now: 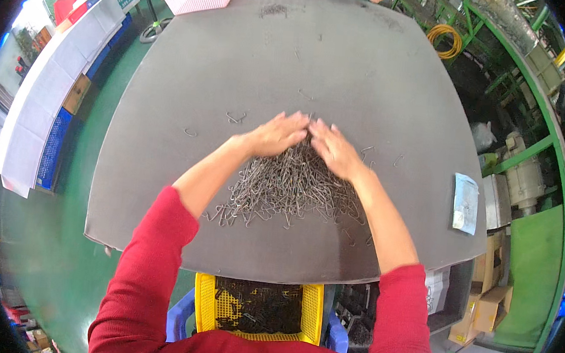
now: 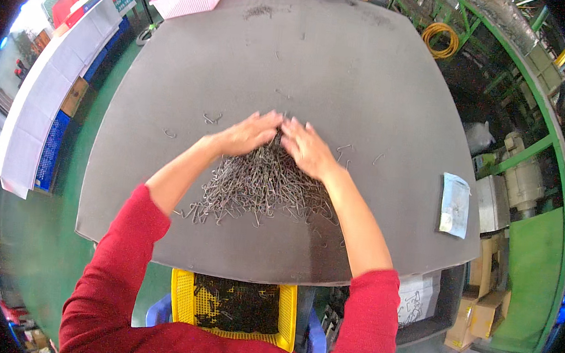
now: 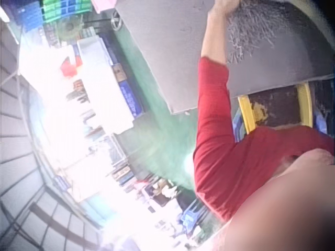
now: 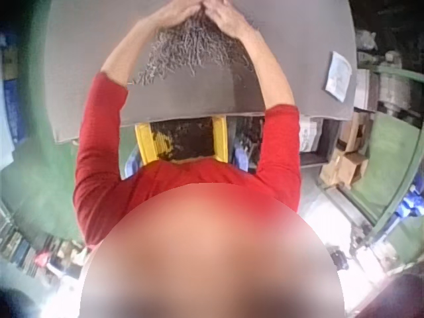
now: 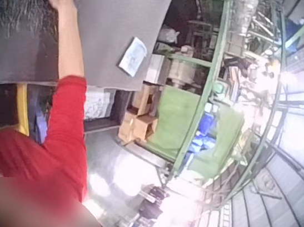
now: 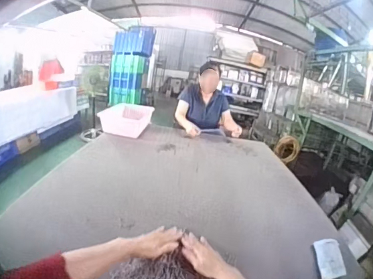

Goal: The person sorts small metal hooks on a table and places them into a yellow basket. They then attach individual hooks onto a rotating vertical rack, working alongside other workers who are also sorting hooks.

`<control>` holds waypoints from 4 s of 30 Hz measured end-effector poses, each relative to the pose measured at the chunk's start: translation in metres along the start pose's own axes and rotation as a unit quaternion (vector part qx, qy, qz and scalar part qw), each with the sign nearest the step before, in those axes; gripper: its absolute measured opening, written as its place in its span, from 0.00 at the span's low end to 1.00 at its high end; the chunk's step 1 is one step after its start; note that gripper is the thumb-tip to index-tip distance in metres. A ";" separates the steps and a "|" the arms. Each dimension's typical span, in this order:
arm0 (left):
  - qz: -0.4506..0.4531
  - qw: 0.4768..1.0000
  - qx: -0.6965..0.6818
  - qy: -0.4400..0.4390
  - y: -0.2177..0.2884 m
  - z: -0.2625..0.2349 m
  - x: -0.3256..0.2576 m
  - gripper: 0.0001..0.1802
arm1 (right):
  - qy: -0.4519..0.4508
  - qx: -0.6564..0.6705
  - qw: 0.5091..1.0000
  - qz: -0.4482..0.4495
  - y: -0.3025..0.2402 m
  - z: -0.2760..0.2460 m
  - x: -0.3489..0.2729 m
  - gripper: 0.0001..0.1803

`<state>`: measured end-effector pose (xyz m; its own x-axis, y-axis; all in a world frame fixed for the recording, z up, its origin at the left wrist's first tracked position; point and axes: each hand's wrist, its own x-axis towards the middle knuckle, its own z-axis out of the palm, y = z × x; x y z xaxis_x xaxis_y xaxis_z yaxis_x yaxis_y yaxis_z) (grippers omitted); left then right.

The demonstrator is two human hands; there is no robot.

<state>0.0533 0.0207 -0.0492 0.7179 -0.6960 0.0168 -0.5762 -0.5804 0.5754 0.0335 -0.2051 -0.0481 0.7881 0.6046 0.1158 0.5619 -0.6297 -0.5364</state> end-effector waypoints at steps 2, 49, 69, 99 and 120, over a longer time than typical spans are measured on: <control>-0.005 0.998 -0.060 -0.018 0.039 -0.020 -0.039 0.27 | -0.012 0.058 0.998 0.016 -0.032 -0.019 -0.037 0.27; -0.210 0.711 -0.384 0.550 0.052 0.027 -0.126 0.17 | 0.127 -0.026 0.965 0.226 -0.032 -0.053 -0.056 0.29; -0.186 0.739 -0.348 0.546 0.038 0.033 -0.127 0.15 | 0.288 0.125 0.900 0.303 -0.019 -0.220 -0.274 0.27; -0.207 0.813 -0.161 0.519 0.024 0.032 -0.145 0.11 | 0.073 0.022 0.774 0.629 0.022 -0.049 -0.546 0.40; -0.071 0.971 0.179 0.145 0.071 0.064 0.048 0.31 | 0.175 -0.174 0.937 0.245 0.015 -0.008 -0.087 0.29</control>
<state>0.0218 -0.0807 -0.0602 0.8501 -0.4799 0.2166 -0.5245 -0.8079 0.2687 -0.0248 -0.2711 -0.0591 0.9730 0.0418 0.2270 0.1103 -0.9481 -0.2982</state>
